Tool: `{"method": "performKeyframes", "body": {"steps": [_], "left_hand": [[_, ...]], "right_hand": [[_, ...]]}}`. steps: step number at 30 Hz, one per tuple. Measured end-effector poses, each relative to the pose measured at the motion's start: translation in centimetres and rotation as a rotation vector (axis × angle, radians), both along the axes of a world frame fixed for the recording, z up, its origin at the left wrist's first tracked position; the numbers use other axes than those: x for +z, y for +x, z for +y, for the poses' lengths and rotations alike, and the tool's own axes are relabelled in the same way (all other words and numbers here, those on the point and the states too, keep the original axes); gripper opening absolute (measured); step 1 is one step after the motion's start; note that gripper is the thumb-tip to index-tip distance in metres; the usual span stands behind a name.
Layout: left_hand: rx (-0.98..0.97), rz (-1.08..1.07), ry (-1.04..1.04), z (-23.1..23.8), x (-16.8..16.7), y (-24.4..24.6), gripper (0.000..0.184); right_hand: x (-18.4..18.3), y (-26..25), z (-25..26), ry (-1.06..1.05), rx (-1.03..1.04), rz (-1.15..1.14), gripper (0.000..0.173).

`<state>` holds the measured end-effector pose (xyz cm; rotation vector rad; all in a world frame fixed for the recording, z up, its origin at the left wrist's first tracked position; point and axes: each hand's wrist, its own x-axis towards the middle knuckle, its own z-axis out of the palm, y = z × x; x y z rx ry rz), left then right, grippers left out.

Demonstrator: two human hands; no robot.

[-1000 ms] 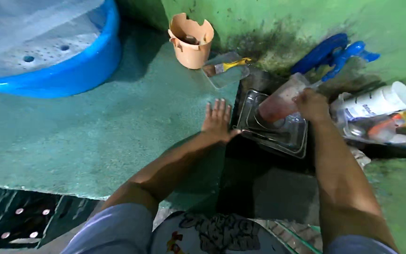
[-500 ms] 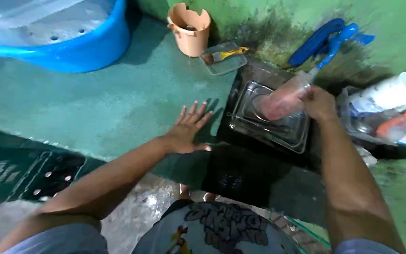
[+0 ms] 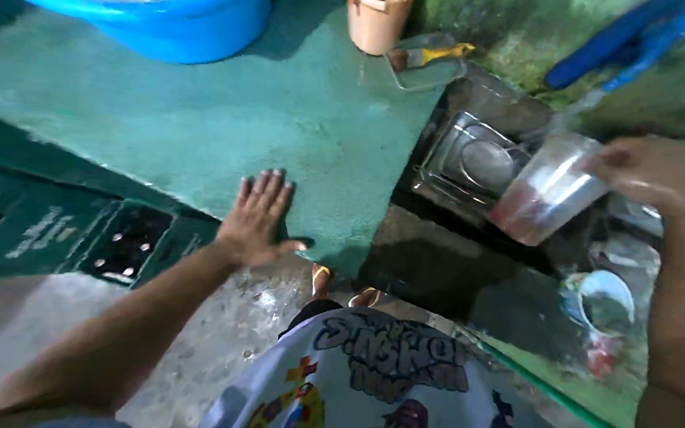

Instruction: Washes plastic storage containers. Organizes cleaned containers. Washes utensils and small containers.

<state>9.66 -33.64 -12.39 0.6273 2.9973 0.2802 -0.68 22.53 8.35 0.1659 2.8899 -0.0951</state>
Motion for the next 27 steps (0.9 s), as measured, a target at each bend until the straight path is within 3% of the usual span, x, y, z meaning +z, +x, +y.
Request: {"method": "performKeyframes", "body": {"steps": [3,5,8,12,14,17,20,24,26,27], "left_hand": [[-0.268,-0.055,0.015,9.4,-0.1,-0.9,0.121],[-0.405,-0.086,0.07,15.1,-0.1,-2.2,0.103],[-0.459,-0.177,0.248,22.0,0.5,-4.4,0.082],[-0.342,-0.559,0.61,26.7,4.8,-5.2,0.067],[-0.29,-0.728,0.868,27.7,4.2,-5.3,0.074],[-0.295,-0.761,0.98,29.6,4.4,-5.6,0.093],[-0.241,-0.703,0.947,31.9,6.2,-6.0,0.104],[-0.226,-0.511,0.741,34.5,8.9,-7.0,0.128],[-0.263,-0.497,0.703,35.2,9.5,-8.1,0.128],[-0.29,-0.532,0.725,35.2,9.6,-8.9,0.119]], "right_hand": [[0.1,-0.1,0.7,0.024,0.126,-0.098,0.036],[-1.1,0.3,1.5,-0.065,0.061,-0.177,0.037],[-3.8,2.1,2.5,-0.319,-0.225,-0.292,0.042],[-7.6,6.1,3.4,-0.622,-0.568,-0.233,0.049],[-9.1,7.8,3.2,-0.773,-0.717,-0.157,0.051],[-10.4,9.7,2.3,-0.965,-0.885,-0.027,0.052],[-11.1,10.9,2.0,-1.105,-0.97,0.066,0.052],[-12.1,12.3,1.4,-1.243,-1.071,0.153,0.053],[-12.0,12.9,1.3,-1.303,-1.089,0.196,0.055],[-11.5,13.2,1.4,-1.293,-1.076,0.243,0.052]]}}
